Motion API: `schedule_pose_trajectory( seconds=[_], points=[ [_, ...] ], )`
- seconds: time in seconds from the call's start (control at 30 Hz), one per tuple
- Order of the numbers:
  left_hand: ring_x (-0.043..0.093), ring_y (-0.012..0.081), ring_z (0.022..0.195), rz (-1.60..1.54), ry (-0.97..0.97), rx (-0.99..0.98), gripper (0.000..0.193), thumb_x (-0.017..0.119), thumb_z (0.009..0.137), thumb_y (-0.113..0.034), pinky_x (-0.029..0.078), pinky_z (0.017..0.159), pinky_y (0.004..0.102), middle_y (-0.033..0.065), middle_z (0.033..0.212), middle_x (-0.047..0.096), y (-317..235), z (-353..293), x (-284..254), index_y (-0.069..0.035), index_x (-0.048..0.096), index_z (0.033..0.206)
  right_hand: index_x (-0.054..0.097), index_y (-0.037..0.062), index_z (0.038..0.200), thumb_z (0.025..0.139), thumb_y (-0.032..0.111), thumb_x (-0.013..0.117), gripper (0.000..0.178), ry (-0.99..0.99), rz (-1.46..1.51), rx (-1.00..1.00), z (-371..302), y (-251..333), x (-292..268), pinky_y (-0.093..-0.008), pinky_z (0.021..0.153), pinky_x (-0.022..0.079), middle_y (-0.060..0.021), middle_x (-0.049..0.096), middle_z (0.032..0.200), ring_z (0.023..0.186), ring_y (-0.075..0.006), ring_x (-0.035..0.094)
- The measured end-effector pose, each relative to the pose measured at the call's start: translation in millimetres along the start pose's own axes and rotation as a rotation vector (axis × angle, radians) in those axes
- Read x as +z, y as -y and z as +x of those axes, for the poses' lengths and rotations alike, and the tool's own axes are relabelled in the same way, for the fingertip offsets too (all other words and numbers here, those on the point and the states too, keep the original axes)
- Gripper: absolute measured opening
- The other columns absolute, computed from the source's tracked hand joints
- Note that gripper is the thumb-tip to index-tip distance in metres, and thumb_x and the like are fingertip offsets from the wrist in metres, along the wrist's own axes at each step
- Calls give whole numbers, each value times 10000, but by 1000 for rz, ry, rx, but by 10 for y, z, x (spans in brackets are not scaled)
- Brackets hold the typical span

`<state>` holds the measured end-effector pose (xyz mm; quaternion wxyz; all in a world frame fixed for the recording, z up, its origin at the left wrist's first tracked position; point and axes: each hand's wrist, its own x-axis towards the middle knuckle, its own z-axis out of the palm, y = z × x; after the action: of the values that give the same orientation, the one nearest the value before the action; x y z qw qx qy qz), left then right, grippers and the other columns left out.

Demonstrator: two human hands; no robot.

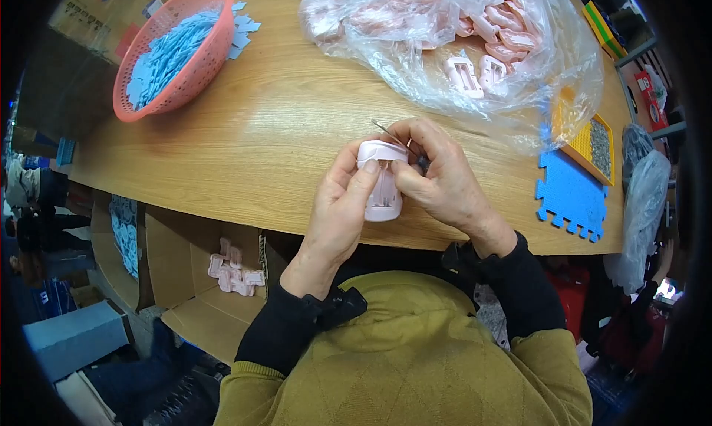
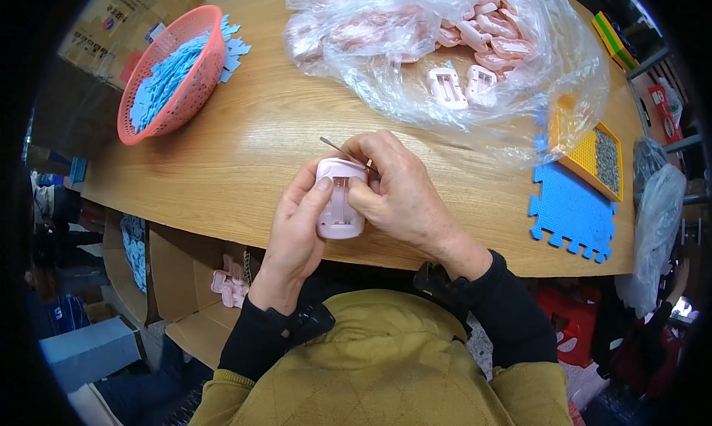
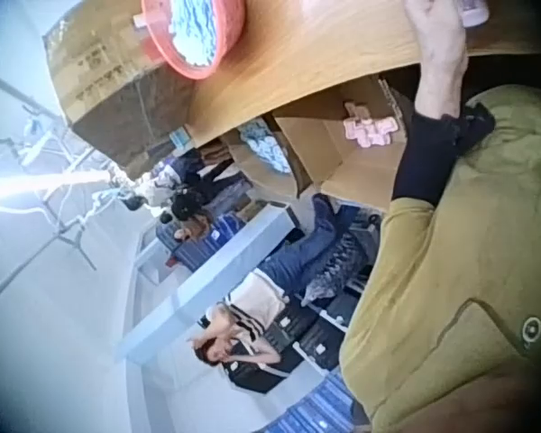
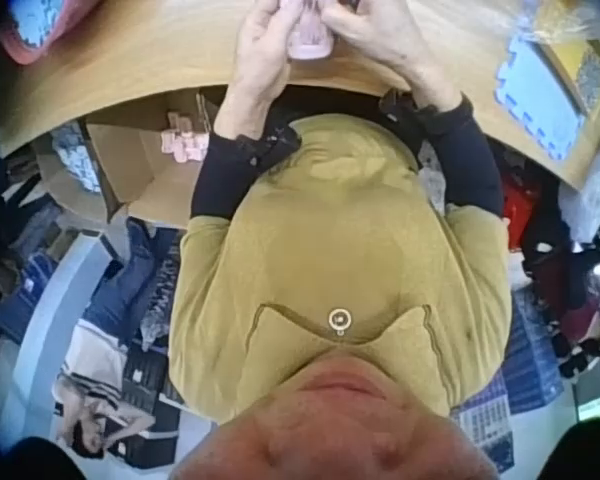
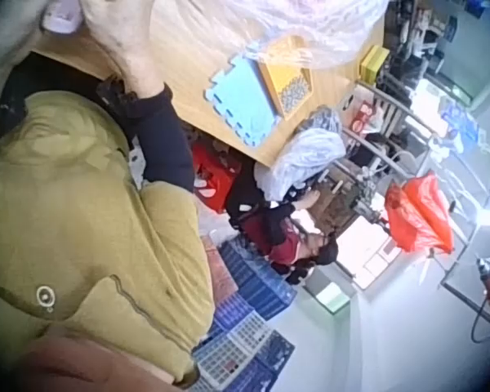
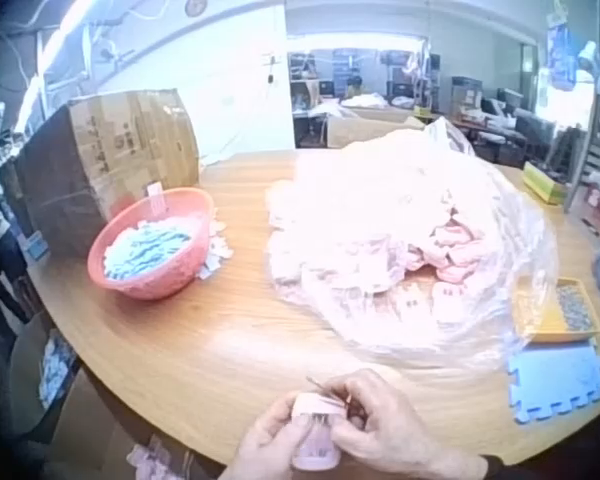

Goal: Assembling pink plastic housing components by inserting small pins using a metal pick tool.

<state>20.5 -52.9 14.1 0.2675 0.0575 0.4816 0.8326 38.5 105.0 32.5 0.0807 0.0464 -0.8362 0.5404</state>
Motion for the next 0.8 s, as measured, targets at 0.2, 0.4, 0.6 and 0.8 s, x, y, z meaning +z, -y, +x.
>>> schedule_pose_trajectory(
  seconds=[0.2,0.4,0.6,0.8],
  points=[
    [540,169,1119,-229,-26,-75,358,416,1006,-169,424,978,331,97,1220,555,38,-36,84,-7,444,1324,582,12,1032,754,41,598,281,9,-83,-31,31,19,-72,-308,666,467,-113,571,932,781,-222,569],
    [565,190,1090,-344,-22,-214,359,421,1007,-176,460,939,381,101,1265,556,169,-131,-49,-8,455,1322,573,17,991,734,112,641,283,-56,-212,-183,-76,-113,-75,-418,759,488,-160,557,940,865,-356,569],
    [539,222,1057,-268,82,-305,371,481,984,-196,428,905,399,102,1196,555,-11,-142,206,-29,466,1315,512,51,964,755,143,623,254,-111,-235,-87,-178,-146,-41,-481,679,477,-170,507,930,821,-393,560],
    [553,252,1078,-247,266,-346,440,515,966,-248,442,922,424,121,1247,539,222,-41,177,-17,446,1334,522,72,927,720,123,634,241,-135,-174,0,-379,-175,-238,-502,661,452,-175,525,923,803,-415,570]
  ],
)
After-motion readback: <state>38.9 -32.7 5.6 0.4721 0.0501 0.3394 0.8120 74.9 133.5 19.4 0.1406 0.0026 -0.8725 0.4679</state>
